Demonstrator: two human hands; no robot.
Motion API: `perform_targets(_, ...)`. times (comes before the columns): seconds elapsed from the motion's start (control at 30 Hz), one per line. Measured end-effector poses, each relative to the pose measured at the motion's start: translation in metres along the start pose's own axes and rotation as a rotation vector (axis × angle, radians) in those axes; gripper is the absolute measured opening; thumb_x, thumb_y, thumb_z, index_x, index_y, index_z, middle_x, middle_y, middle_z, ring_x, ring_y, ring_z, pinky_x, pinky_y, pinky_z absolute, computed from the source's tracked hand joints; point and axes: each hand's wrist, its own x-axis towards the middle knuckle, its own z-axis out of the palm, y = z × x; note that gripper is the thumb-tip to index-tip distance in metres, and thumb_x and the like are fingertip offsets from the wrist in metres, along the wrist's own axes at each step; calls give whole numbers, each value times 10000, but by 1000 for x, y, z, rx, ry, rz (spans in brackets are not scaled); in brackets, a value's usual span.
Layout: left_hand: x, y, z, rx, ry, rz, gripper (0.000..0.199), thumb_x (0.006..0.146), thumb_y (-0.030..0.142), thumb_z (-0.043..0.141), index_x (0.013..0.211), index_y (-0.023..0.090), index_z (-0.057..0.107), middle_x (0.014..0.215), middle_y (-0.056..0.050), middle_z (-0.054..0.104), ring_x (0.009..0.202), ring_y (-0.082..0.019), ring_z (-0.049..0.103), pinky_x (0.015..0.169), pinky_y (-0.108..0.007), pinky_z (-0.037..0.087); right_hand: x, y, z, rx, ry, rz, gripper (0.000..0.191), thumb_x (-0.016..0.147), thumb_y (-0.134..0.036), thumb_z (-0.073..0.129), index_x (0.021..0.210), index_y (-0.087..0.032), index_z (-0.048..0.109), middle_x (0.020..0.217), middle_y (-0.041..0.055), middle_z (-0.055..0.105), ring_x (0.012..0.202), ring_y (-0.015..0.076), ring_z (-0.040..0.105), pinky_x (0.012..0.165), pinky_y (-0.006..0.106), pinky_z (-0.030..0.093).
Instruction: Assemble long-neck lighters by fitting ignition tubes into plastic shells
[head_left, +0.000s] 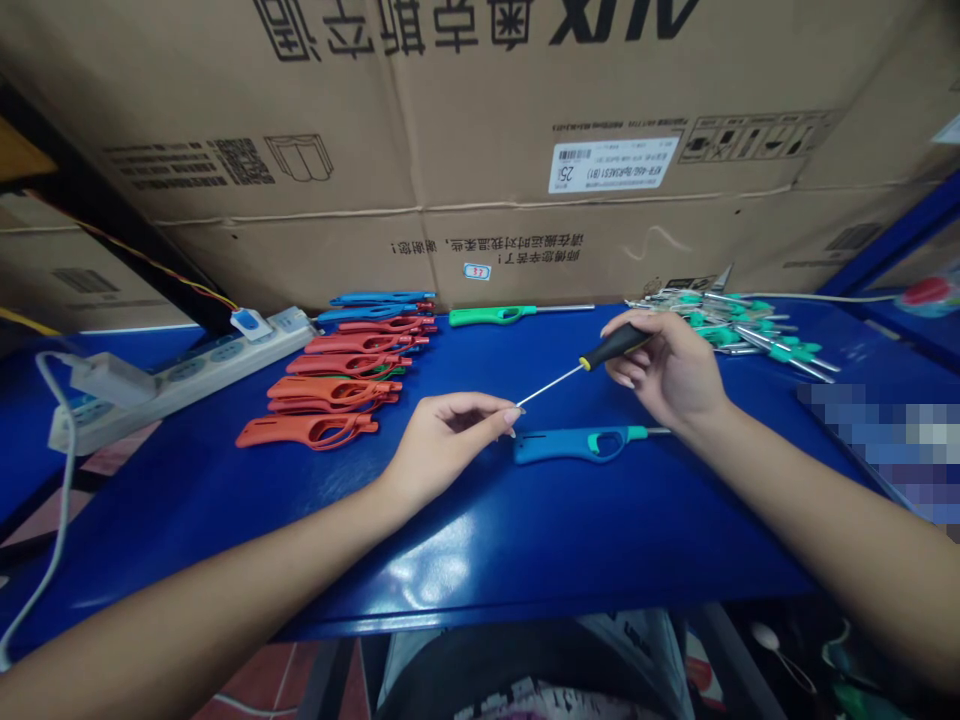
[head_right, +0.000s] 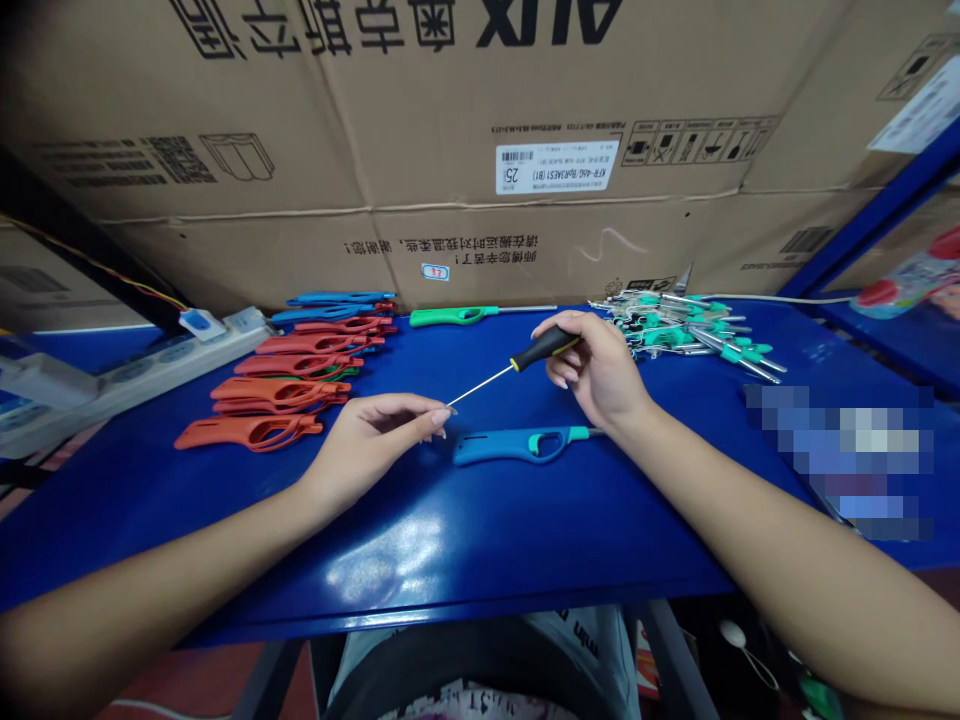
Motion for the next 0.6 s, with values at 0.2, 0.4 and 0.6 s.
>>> perform_targets(0.2,0,1,0,52,-6,-4,181,777,339,816,853,175,812,744,-32,766,665,-147,682,671,-252,561,0,1,-1,-12,-18,-3,187,711,-323,616,667,-168,712,444,-76,289,359,67,292,381,235,270)
perform_targets(0.4,-1,0,-1,156,-23,53,152,807,324,789,840,177,808,787,-46,774,720,-172,694,688,-267,548,0,1,-1,-42,-32,-10,187,723,-345,635,682,-175,703,454,-81,275,372,72,285,378,241,281)
perform_targets(0.6,-3,-3,-2,322,-51,168,136,871,302,729,857,188,802,827,-43,771,738,-162,672,662,-257,496,-1,2,-2,-88,-39,-53,173,737,-322,658,687,-165,711,452,-73,327,367,69,323,374,234,288)
